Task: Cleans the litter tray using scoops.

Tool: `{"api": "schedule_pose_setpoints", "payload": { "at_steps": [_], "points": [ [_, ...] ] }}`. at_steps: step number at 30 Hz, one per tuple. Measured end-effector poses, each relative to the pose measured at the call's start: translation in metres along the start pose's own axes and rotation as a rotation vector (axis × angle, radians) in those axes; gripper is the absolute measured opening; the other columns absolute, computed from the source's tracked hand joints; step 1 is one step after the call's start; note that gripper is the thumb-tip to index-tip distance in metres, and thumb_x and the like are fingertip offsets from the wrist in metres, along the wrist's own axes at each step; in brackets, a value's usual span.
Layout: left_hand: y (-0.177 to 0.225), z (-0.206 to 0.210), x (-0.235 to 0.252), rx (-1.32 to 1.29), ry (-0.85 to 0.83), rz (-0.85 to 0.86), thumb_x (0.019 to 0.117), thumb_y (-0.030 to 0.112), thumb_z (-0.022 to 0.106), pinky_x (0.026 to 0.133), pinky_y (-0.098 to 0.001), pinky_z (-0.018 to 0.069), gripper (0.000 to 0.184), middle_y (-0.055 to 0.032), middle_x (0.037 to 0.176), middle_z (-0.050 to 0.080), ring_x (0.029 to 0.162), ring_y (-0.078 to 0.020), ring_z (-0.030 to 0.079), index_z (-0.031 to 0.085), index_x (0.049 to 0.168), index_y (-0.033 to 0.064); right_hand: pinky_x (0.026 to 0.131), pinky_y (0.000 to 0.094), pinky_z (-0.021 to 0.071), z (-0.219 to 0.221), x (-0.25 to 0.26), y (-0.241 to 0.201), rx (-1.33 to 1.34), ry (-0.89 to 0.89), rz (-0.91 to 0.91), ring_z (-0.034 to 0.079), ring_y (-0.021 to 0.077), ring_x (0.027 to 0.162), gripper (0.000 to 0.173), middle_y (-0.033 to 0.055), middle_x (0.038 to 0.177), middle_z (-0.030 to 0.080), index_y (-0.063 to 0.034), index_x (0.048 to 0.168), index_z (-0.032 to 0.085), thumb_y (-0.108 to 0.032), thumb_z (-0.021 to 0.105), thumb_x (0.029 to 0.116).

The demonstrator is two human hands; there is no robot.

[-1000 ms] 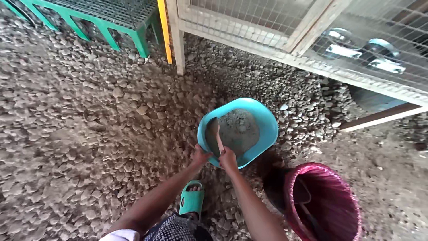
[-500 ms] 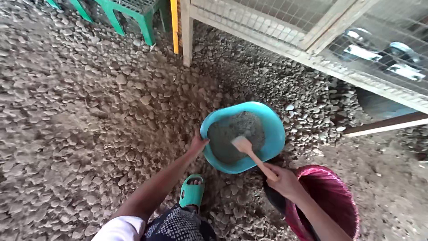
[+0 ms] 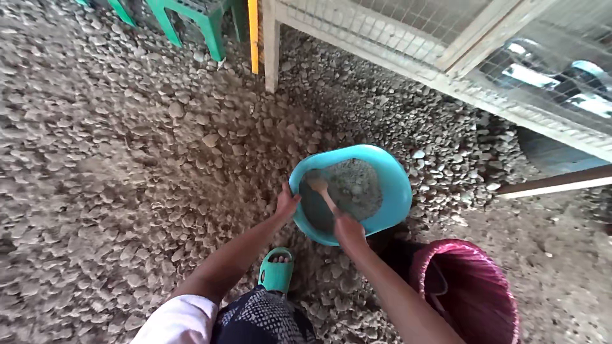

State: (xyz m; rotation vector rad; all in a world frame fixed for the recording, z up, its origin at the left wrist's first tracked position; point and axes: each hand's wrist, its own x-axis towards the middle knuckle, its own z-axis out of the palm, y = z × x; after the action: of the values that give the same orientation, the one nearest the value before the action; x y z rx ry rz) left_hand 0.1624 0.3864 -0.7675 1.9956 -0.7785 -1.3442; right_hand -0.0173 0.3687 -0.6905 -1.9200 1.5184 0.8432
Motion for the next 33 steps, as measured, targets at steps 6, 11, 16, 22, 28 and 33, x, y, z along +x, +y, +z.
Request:
{"api": "schedule_pose_setpoints", "payload": {
  "at_steps": [6,11,16,22,28,33],
  "points": [
    [-0.001,0.001,0.008,-0.063,0.046,-0.009,0.1009,0.009,0.059,0.105,-0.0525,0.0483,0.065,-0.0299,0.135,0.058,0.124,-0.0393,0.061,0.028,0.157,0.0017,0.092,0.0562,0.0554,0.023,-0.065,0.035,-0.176,-0.103,-0.055,0.068,0.0442,0.111,0.051,0.0258,0.125,0.066,-0.0071,0.157,0.039,-0.013,0.048,0.1070],
    [-0.006,0.009,0.005,-0.064,0.089,-0.051,0.1002,0.008,0.060,0.104,-0.0526,0.0487,0.062,-0.0294,0.134,0.059,0.122,-0.0391,0.061,0.032,0.156,0.0023,0.093,0.0583,0.0538,0.019,-0.039,0.009,-0.041,-0.053,-0.044,0.065,0.0462,0.115,0.051,0.0293,0.138,0.057,-0.0044,0.157,0.038,-0.008,0.048,0.1066],
    [0.000,0.008,0.003,-0.126,0.108,-0.052,0.0995,0.005,0.059,0.100,-0.0530,0.0506,0.057,-0.0300,0.131,0.059,0.119,-0.0390,0.062,0.036,0.151,-0.0009,0.095,0.0552,0.0540,0.008,-0.022,-0.007,-0.051,-0.049,-0.030,0.063,0.0428,0.120,0.055,0.0258,0.142,0.055,-0.0077,0.160,0.033,-0.007,0.046,0.1063],
    [-0.015,0.016,0.003,-0.123,0.124,-0.067,0.0996,0.008,0.060,0.101,-0.0533,0.0507,0.058,-0.0296,0.129,0.061,0.119,-0.0391,0.063,0.036,0.151,-0.0009,0.088,0.0585,0.0562,0.032,-0.051,0.017,-0.031,0.000,-0.121,0.067,0.0489,0.109,0.051,0.0349,0.134,0.057,0.0021,0.154,0.041,-0.005,0.050,0.1044],
    [-0.016,0.042,-0.014,-0.318,0.204,-0.089,0.0998,0.006,0.062,0.096,-0.0589,0.0504,0.054,-0.0307,0.126,0.060,0.115,-0.0422,0.062,0.038,0.147,-0.0002,0.094,0.0537,0.0545,-0.009,-0.004,-0.027,0.086,0.040,0.050,0.064,0.0412,0.119,0.049,0.0253,0.139,0.057,-0.0082,0.156,0.039,-0.012,0.045,0.1075],
    [-0.022,0.064,-0.052,-0.421,0.075,-0.018,0.1015,0.006,0.059,0.111,-0.0477,0.0441,0.072,-0.0279,0.149,0.046,0.134,-0.0337,0.053,0.017,0.159,-0.0008,0.094,0.0548,0.0541,-0.020,0.028,-0.001,0.219,0.119,0.270,0.065,0.0397,0.120,0.042,0.0235,0.132,0.064,-0.0056,0.148,0.051,-0.019,0.042,0.1092]
  ]
}}
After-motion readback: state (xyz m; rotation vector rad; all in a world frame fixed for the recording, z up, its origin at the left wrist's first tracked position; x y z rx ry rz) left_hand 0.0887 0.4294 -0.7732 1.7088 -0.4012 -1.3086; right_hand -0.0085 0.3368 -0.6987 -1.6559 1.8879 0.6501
